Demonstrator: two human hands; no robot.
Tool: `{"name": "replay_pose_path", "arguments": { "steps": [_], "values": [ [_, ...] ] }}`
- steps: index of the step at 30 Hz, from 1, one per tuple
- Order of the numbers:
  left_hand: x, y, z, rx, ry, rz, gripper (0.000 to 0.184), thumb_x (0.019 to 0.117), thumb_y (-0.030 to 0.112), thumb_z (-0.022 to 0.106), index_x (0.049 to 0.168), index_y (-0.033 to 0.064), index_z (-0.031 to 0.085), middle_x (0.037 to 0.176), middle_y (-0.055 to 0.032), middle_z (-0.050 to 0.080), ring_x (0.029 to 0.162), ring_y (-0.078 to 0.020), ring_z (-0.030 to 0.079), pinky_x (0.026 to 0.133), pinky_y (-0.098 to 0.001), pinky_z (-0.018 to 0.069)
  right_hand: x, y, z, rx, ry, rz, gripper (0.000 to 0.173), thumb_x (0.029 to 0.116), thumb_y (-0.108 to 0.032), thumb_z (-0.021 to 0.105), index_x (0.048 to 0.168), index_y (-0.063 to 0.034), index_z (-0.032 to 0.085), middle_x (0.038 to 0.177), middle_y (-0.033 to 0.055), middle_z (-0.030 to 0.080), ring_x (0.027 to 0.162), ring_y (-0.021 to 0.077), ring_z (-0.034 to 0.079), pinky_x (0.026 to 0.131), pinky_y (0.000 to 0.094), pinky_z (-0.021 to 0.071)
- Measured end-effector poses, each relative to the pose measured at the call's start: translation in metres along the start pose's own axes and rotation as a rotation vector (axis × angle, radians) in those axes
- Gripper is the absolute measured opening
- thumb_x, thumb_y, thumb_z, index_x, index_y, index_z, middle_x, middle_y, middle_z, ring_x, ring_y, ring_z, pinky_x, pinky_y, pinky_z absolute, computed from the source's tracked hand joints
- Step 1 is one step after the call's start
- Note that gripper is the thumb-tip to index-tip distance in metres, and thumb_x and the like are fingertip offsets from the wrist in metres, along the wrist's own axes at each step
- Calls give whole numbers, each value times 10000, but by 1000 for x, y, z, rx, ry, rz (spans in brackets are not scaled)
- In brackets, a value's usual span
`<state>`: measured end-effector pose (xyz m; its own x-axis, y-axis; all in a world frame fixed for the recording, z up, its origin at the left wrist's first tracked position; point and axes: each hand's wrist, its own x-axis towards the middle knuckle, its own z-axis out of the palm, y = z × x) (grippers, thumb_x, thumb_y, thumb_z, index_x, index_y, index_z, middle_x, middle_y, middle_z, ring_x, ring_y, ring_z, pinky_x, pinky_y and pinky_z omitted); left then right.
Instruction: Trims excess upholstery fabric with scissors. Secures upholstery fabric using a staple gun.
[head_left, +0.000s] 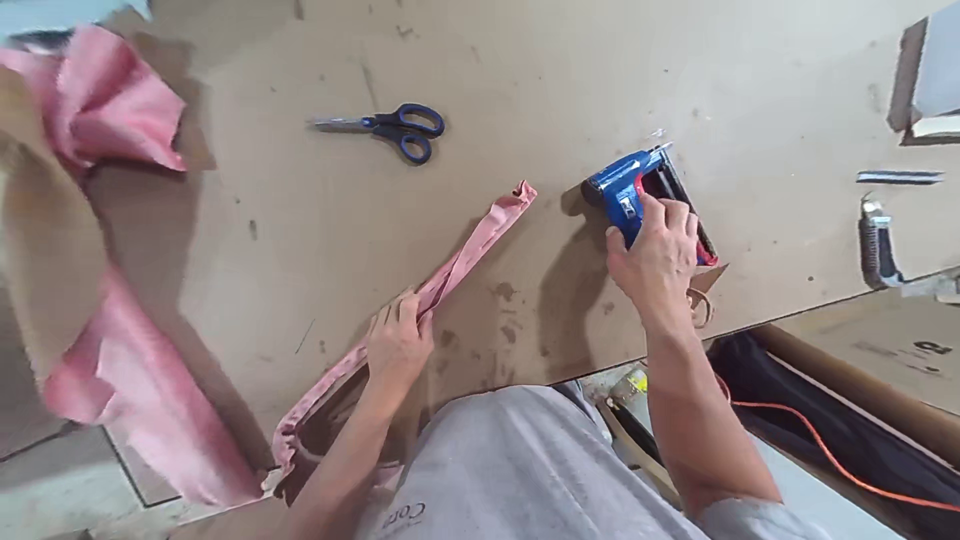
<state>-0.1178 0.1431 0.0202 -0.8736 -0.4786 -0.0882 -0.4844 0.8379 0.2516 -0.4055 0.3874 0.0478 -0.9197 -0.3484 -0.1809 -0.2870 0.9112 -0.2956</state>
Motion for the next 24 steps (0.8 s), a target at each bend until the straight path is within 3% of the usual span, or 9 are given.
{"name": "replay_pose_path", "arguments": {
  "steps": [3,6,8,10,11,13,15,19,24],
  "values": [
    [14,-9,5,5,6,96,425,1042,397,540,1207,29,675,1267,-182,698,1089,-368,706,864,-530,586,-14,-47,11,270,-191,-88,552,1005,-378,594,1454,-66,520,1320,193,621,1183,348,634,976,572,532],
    [26,0,11,29,55,199,432,1077,420,482,1130,49,695,1327,-153,681,1090,-348,713,833,-503,597,-15,-86,55,669,-407,47,557,1040,-469,529,1450,-92,519,1173,108,713,963,231,722,856,481,601],
    [37,5,10,-41,37,224,416,1087,370,456,1069,36,704,1254,-156,709,1067,-336,718,853,-498,591,-8,-104,78,951,-416,175,581,1037,-499,538,1430,-71,515,1133,119,713,870,221,728,775,435,620],
    [48,-1,1,-292,-16,206,400,1073,341,484,1074,20,722,1127,-140,742,1033,-259,723,920,-441,584,-4,-117,80,1184,-409,207,573,1033,-495,552,1429,-84,507,1166,115,688,947,211,706,814,427,607],
    [53,-5,-7,-456,-39,192,389,1068,354,519,1068,24,725,1014,-107,741,932,-177,712,874,-370,586,-3,-123,74,1284,-411,161,531,1041,-470,550,1428,-107,510,1188,92,690,1003,191,695,853,420,598],
    [62,-10,-30,-745,-94,201,322,1057,311,573,1039,19,706,874,-33,695,781,-43,648,757,-236,563,-1,-140,53,1467,-411,39,389,1085,-348,506,1367,-80,508,1115,86,713,934,195,711,769,391,615],
    [62,-5,-55,-872,-179,181,282,1062,289,545,1030,38,670,846,13,662,754,-12,630,719,-212,557,-2,-158,32,1500,-332,-70,305,1087,-294,506,1248,-37,534,912,87,731,767,201,729,667,380,634],
    [58,32,-90,-780,-215,92,405,1016,491,567,951,101,657,737,33,611,651,-44,594,619,-264,530,-21,-170,-11,1191,-281,-42,585,985,-681,504,1222,-151,575,703,77,593,526,199,559,467,369,487],
    [56,64,-48,-1328,-110,-66,270,1092,181,481,919,46,637,770,-14,659,699,-93,651,690,-285,583,16,-170,14,1211,-261,3,556,1050,-534,490,1295,-39,547,927,95,677,796,192,674,739,415,586]
  ]
}}
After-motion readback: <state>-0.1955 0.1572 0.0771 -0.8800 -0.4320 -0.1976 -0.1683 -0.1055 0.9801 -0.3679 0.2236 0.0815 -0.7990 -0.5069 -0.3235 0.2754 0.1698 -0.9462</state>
